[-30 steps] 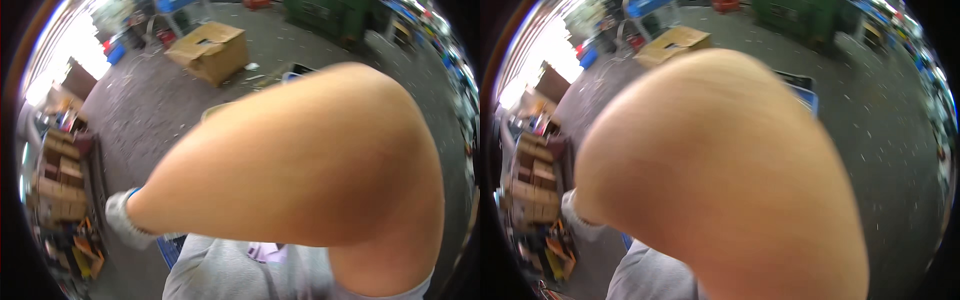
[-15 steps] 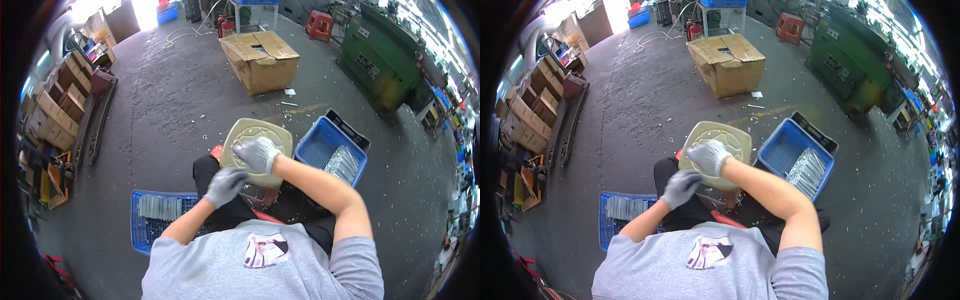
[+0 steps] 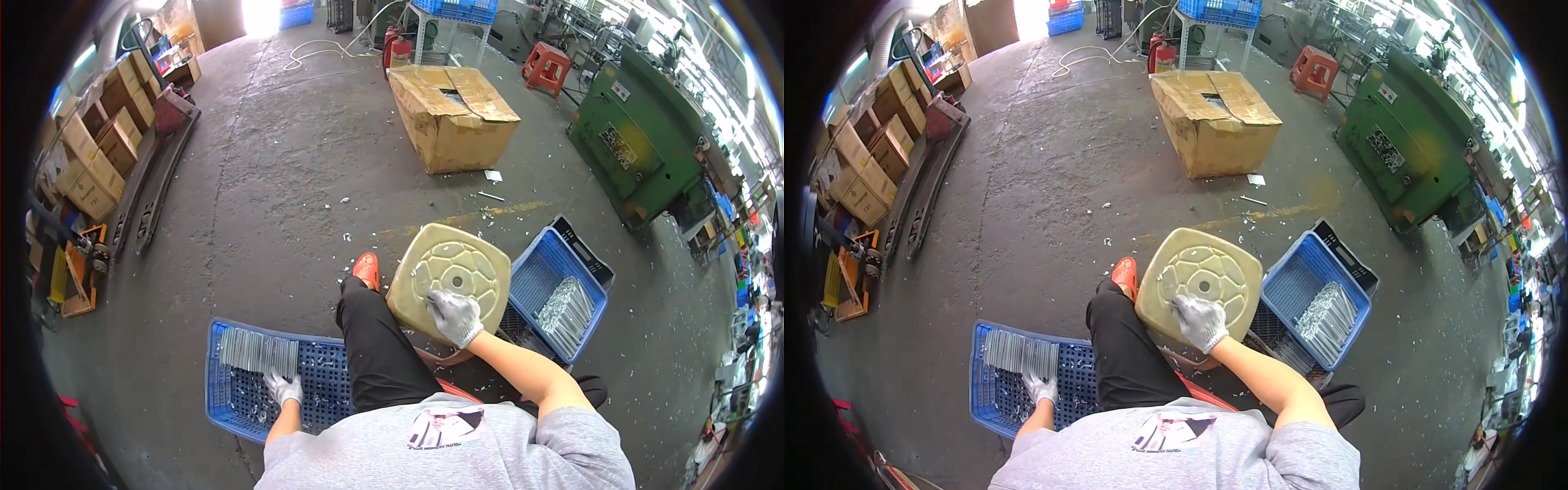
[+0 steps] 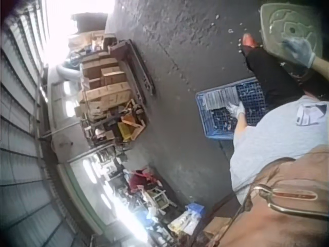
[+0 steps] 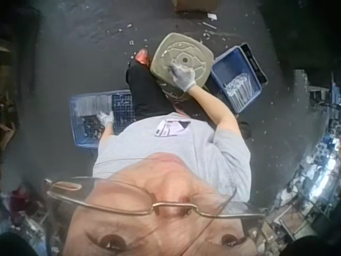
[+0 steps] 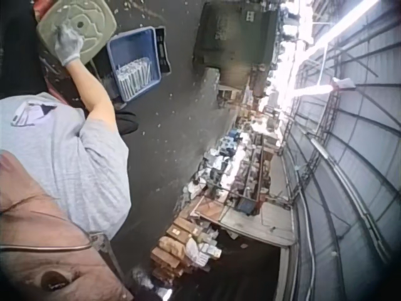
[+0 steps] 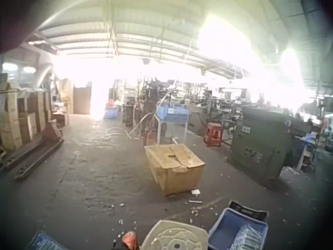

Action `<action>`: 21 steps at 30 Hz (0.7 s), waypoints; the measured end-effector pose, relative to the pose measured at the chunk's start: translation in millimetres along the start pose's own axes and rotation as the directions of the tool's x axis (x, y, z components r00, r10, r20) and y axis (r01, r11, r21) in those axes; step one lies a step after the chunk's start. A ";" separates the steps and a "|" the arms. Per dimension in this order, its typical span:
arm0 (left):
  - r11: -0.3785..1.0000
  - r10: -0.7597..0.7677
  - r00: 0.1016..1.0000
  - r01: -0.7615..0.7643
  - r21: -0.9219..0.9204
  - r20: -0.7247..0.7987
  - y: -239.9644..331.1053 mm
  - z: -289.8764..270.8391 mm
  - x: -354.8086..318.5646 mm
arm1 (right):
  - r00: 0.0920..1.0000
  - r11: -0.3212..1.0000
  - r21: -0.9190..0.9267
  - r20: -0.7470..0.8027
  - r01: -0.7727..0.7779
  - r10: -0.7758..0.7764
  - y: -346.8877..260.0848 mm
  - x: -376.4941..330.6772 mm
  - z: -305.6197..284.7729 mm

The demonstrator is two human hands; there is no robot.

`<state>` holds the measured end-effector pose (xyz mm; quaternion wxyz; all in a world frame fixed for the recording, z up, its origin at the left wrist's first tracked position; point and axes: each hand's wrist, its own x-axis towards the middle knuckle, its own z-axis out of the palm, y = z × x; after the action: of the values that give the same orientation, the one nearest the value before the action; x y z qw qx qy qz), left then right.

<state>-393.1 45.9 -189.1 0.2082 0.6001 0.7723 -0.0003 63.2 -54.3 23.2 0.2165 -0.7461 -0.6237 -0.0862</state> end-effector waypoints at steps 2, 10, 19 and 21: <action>0.988 -0.120 0.989 0.111 0.110 0.081 6.6 9.6 -1.8 | 1.000 1.000 -0.018 -0.008 -0.010 0.009 0.8 3.4 -1.3; 0.968 -0.248 0.942 0.231 0.098 0.226 -24.2 80.5 21.4 | 0.999 1.000 0.004 -0.036 0.012 -0.012 -4.9 8.9 0.4; 0.975 -0.182 0.909 0.217 -0.053 0.375 -45.1 145.0 36.6 | 0.998 1.000 0.011 -0.069 0.007 -0.006 -3.6 9.2 1.7; 0.966 -0.166 0.892 0.233 -0.114 0.421 -42.4 160.4 39.1 | 0.997 1.000 0.005 -0.075 0.016 -0.015 -2.0 8.7 -1.1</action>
<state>-388.5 30.1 -358.7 0.4117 0.4851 0.7669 -0.0842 63.2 -46.7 28.1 0.2410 -0.7369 -0.6211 -0.1142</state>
